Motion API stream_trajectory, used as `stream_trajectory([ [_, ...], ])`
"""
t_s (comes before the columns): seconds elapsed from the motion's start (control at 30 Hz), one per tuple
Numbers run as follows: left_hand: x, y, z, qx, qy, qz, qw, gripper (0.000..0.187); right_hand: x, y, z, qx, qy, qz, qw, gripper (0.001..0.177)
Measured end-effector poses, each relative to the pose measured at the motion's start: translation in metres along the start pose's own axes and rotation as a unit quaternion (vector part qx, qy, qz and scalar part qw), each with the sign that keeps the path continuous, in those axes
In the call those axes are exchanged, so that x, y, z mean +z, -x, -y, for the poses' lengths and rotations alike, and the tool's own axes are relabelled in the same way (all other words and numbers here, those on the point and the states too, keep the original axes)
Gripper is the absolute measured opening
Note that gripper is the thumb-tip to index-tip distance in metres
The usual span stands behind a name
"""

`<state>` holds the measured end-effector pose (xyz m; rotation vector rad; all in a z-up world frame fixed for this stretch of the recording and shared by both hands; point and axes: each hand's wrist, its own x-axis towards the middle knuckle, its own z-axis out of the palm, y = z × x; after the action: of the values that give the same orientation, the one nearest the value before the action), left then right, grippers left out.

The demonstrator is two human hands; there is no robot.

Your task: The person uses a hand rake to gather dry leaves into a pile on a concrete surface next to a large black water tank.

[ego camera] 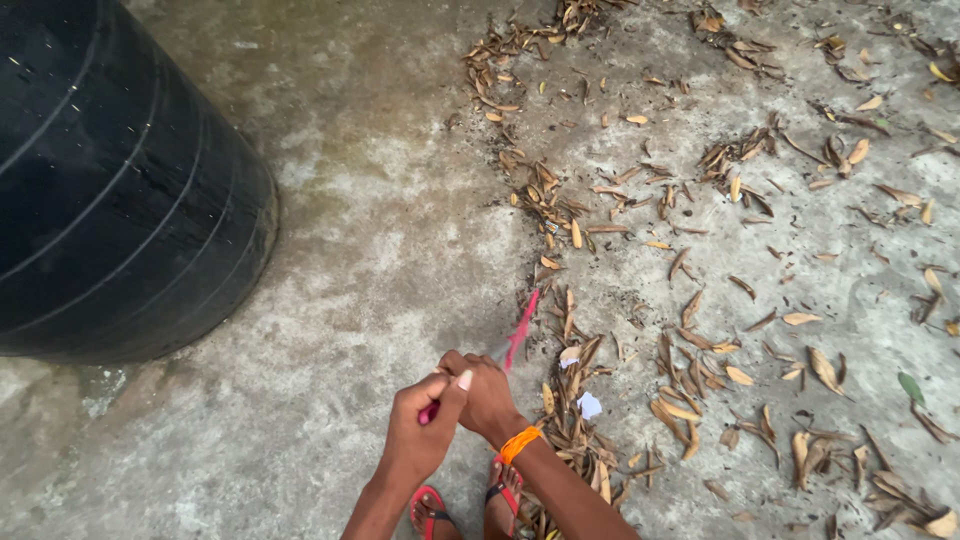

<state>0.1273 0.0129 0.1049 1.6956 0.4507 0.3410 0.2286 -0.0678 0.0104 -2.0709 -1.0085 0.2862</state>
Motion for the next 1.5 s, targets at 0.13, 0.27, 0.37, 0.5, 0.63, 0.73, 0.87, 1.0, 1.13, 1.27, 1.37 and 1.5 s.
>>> stream_trajectory([
  [0.13, 0.012, 0.003, 0.022, 0.002, -0.055, 0.039, 0.998, 0.042, 0.011, 0.004, -0.020, 0.006, -0.034, 0.025, 0.999, 0.032],
  [0.27, 0.030, 0.013, 0.070, -0.010, -0.041, 0.038, 0.998, 0.042, 0.027, 0.025, -0.051, 0.041, -0.016, 0.050, 0.998, 0.027],
  [0.37, 0.038, 0.019, 0.104, -0.071, 0.037, 0.029, 0.996, 0.038, 0.035, 0.039, -0.075, 0.053, 0.026, 0.071, 0.996, 0.021],
  [0.5, 0.053, 0.012, 0.122, -0.119, 0.088, 0.017, 0.989, 0.037, 0.032, 0.049, -0.090, 0.108, 0.056, 0.092, 0.988, 0.020],
  [0.63, 0.046, -0.005, 0.098, -0.091, 0.048, 0.024, 0.994, 0.037, 0.016, 0.037, -0.076, 0.091, 0.064, 0.063, 0.992, 0.023],
  [0.73, 0.031, -0.016, 0.056, -0.063, 0.051, 0.029, 0.996, 0.037, 0.004, 0.013, -0.056, 0.062, 0.067, 0.037, 0.995, 0.021],
  [0.87, 0.008, -0.030, 0.005, -0.013, 0.012, 0.015, 1.000, 0.038, -0.005, -0.018, -0.026, 0.020, 0.035, -0.012, 0.999, 0.020],
  [1.0, 0.000, -0.031, -0.001, 0.024, -0.044, 0.008, 0.999, 0.042, -0.001, -0.026, -0.012, 0.039, 0.013, -0.025, 0.999, 0.020],
  [1.13, 0.015, -0.022, 0.041, -0.041, -0.005, 0.024, 0.999, 0.038, 0.016, -0.009, -0.027, 0.030, -0.024, 0.023, 0.999, 0.031],
  [1.27, 0.023, -0.006, 0.091, -0.103, -0.002, 0.000, 0.995, 0.044, 0.042, 0.024, -0.060, 0.059, 0.011, 0.065, 0.996, 0.028],
  [1.37, 0.035, 0.009, 0.120, -0.149, 0.039, -0.001, 0.988, 0.044, 0.050, 0.050, -0.081, 0.063, 0.027, 0.088, 0.994, 0.023],
  [1.5, 0.039, 0.008, 0.121, -0.123, 0.055, -0.012, 0.991, 0.042, 0.041, 0.046, -0.083, 0.059, 0.076, 0.106, 0.990, 0.029],
])
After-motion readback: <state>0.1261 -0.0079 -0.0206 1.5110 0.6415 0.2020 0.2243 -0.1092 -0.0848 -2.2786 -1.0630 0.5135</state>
